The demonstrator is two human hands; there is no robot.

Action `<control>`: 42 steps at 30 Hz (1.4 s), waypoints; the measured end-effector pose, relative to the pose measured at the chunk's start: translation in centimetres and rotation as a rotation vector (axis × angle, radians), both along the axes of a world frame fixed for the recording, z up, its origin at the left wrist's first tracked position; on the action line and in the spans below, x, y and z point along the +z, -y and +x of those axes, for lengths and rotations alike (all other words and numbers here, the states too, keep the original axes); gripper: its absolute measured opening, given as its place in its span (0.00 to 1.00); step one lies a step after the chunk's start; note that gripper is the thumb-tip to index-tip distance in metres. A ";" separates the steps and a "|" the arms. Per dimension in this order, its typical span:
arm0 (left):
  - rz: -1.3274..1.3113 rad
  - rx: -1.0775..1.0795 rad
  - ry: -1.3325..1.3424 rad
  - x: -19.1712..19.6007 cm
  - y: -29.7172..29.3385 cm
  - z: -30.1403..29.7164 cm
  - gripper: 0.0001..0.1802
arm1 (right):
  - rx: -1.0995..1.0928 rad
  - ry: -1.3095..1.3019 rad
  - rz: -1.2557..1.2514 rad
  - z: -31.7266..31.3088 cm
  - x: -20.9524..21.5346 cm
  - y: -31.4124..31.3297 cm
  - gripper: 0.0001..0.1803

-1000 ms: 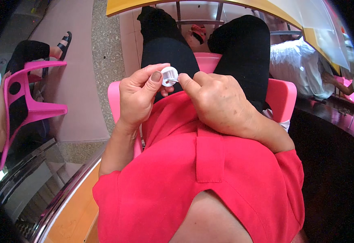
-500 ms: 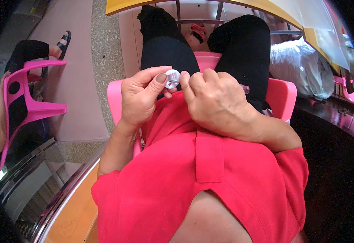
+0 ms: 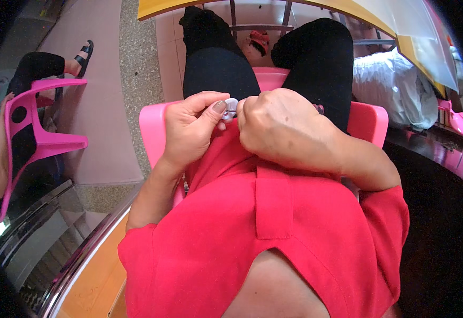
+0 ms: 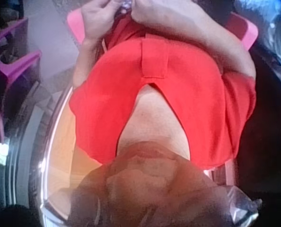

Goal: The person assembles white plastic parts by inserting small metal pins into each piece using a small tool. The person also moves clear plastic containers on the table to sort and access the components.

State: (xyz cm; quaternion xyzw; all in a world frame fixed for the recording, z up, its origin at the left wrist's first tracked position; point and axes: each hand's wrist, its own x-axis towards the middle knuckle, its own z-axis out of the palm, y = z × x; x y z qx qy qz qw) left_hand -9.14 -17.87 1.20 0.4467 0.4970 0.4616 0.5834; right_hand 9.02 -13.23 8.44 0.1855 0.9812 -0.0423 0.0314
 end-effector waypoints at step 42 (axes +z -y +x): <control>0.779 0.494 -0.581 19.0 -35.6 0.9 0.15 | -0.453 -0.478 -0.270 9.6 -2.7 -6.6 0.08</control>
